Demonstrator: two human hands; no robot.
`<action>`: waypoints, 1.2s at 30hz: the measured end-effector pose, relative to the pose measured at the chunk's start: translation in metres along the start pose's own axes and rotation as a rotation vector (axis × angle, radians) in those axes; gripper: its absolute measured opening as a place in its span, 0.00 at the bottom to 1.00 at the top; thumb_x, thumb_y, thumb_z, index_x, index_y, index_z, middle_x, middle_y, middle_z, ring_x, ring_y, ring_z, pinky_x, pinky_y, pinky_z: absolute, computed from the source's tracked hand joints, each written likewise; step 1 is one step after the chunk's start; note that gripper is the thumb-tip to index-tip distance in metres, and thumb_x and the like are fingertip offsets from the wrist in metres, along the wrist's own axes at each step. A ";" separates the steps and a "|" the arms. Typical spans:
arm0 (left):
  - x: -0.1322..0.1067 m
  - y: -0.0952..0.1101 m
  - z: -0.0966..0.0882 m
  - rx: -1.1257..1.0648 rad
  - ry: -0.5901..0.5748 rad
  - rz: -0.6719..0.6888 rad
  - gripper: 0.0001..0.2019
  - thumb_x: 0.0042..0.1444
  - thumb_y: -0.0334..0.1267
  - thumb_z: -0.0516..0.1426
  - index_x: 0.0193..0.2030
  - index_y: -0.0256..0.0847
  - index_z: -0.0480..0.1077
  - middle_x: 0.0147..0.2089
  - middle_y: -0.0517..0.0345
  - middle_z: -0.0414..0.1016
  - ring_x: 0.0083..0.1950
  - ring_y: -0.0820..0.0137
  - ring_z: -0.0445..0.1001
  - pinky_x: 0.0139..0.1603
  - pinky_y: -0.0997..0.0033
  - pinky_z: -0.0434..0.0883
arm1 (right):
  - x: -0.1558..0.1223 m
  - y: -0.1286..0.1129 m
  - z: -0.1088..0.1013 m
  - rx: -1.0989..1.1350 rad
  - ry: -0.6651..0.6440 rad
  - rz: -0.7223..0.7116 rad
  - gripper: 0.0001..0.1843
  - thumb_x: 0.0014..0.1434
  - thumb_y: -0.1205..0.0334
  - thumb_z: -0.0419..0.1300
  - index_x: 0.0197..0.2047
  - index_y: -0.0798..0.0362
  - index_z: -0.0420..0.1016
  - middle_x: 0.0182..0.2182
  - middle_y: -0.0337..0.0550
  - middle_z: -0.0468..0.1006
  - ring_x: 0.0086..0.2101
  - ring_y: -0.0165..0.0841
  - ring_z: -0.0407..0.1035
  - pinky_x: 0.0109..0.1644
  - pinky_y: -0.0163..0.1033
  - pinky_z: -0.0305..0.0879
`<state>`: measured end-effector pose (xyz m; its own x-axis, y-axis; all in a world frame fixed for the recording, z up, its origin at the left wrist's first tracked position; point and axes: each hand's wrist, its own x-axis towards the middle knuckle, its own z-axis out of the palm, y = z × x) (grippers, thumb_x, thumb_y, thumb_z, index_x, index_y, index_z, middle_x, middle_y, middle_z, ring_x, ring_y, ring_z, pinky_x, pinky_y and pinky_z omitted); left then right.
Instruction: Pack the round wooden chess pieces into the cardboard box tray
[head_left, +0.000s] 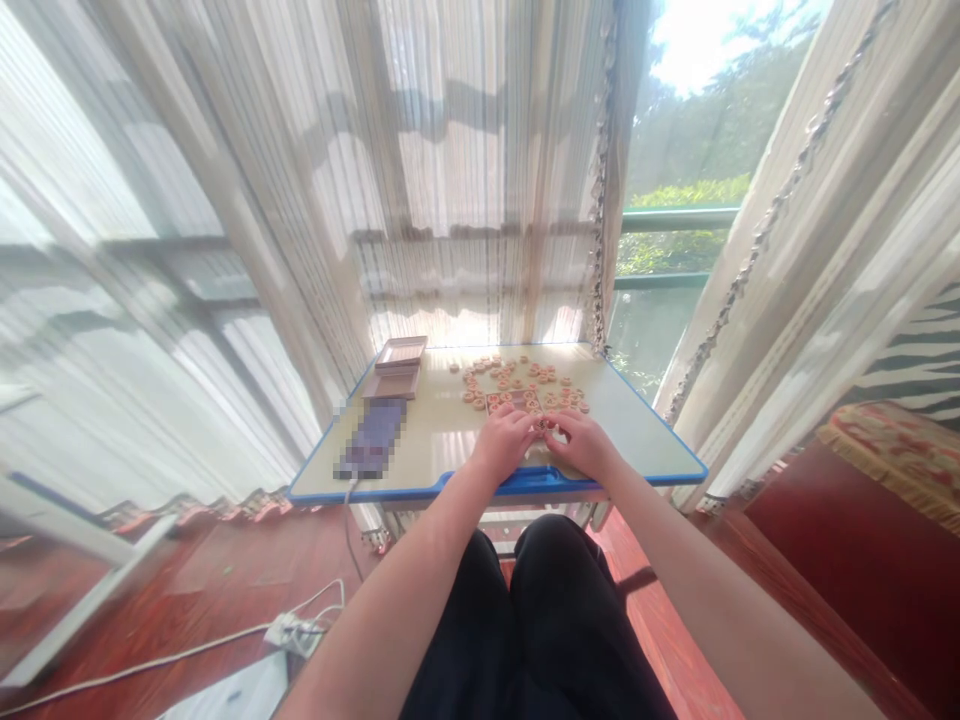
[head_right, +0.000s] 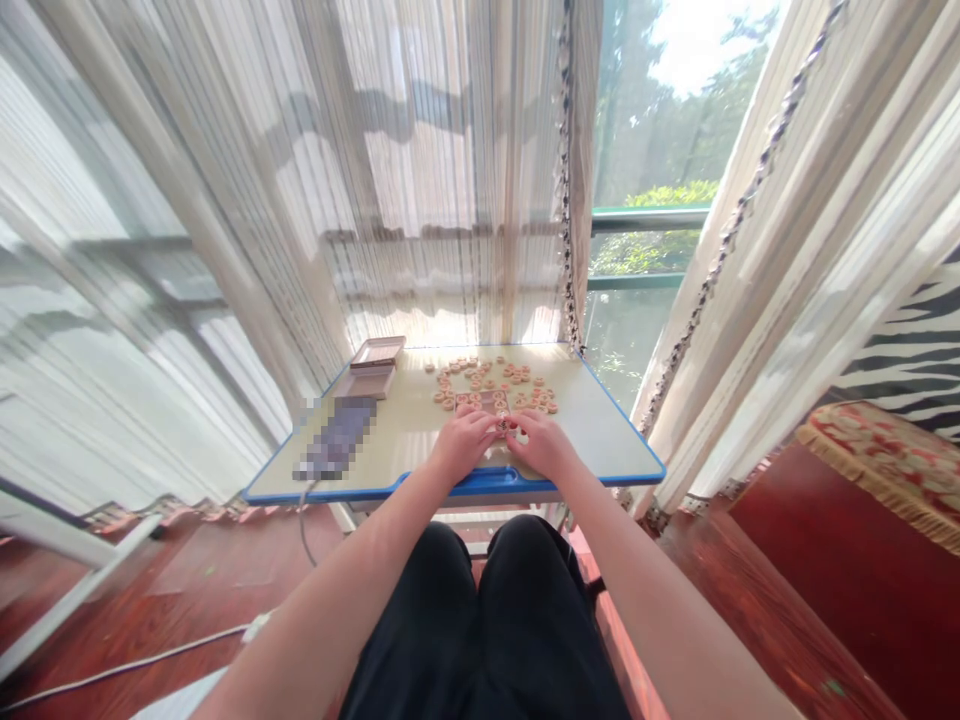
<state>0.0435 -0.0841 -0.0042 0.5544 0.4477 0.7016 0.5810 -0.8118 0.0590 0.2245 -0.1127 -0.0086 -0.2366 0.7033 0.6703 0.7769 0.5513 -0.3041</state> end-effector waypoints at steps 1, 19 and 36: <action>0.000 0.001 -0.001 0.001 -0.001 -0.007 0.10 0.59 0.36 0.54 0.45 0.39 0.73 0.36 0.54 0.76 0.41 0.65 0.68 0.50 0.63 0.69 | 0.000 0.001 0.000 0.004 0.002 0.000 0.12 0.54 0.65 0.59 0.44 0.52 0.75 0.36 0.44 0.78 0.35 0.34 0.71 0.42 0.40 0.68; 0.001 -0.002 0.006 -0.001 0.049 -0.003 0.09 0.58 0.38 0.55 0.40 0.38 0.74 0.33 0.54 0.76 0.39 0.65 0.68 0.47 0.63 0.70 | 0.003 0.005 0.002 0.128 0.066 -0.042 0.11 0.56 0.65 0.58 0.42 0.48 0.78 0.35 0.43 0.77 0.38 0.34 0.71 0.45 0.42 0.70; 0.005 0.003 0.007 0.099 -0.047 0.046 0.14 0.62 0.39 0.50 0.35 0.39 0.77 0.30 0.54 0.75 0.38 0.66 0.67 0.45 0.64 0.68 | 0.004 0.009 0.000 0.135 -0.057 0.069 0.07 0.56 0.64 0.59 0.36 0.49 0.79 0.37 0.42 0.79 0.41 0.34 0.71 0.50 0.41 0.66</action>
<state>0.0518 -0.0814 -0.0050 0.6082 0.4297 0.6674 0.6087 -0.7921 -0.0447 0.2302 -0.1046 -0.0088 -0.2214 0.7637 0.6064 0.7081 0.5535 -0.4385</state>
